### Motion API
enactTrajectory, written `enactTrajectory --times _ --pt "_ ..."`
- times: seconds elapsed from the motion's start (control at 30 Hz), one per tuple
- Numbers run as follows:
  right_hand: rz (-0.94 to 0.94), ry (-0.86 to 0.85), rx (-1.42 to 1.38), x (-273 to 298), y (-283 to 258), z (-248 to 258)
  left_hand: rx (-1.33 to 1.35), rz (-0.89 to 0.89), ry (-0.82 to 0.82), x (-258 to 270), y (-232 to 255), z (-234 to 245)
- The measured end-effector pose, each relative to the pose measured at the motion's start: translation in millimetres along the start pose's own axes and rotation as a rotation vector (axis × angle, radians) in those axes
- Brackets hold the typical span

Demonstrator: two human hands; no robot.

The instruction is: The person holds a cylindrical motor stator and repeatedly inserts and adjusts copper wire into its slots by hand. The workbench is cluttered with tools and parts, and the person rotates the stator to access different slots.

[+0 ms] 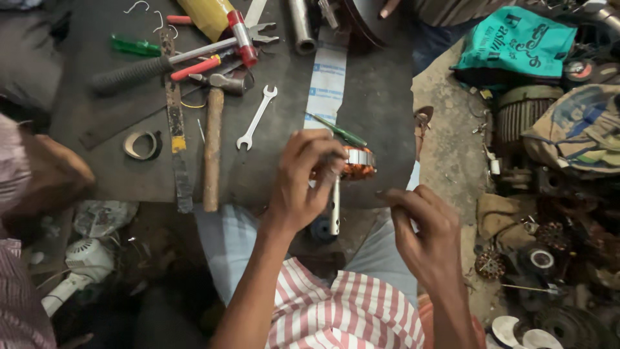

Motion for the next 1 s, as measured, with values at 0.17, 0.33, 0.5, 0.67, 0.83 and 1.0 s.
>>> enactTrajectory --times 0.17,0.33,0.5,0.67,0.83,1.0 --pt "-0.044 0.011 0.016 0 6 5 0.008 -0.019 -0.048 14 12 0" --pt "-0.003 0.046 0.051 -4 -1 20 -0.004 -0.024 -0.057 16 9 -1" --pt "0.149 0.108 0.064 -26 -19 33 -0.028 -0.169 -0.004 15 12 -3" --pt "0.312 0.153 0.063 -44 -45 35 -0.047 -0.194 0.003 16 13 -4" --pt "0.375 0.112 0.105 -55 -60 22 -0.060 -0.197 0.009 19 13 -3" --pt "0.387 0.092 0.059 -64 -63 5 -0.065 -0.199 0.008 20 14 -2"
Point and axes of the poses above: each hand's wrist, its own x-axis away from the middle knuckle, its own z-axis out of the back of the hand, y = z × x, the point moved 7 cm from there along -x, towards the middle knuckle, and after that the axes turned 11 degrees about y, right-handed, at the moved point
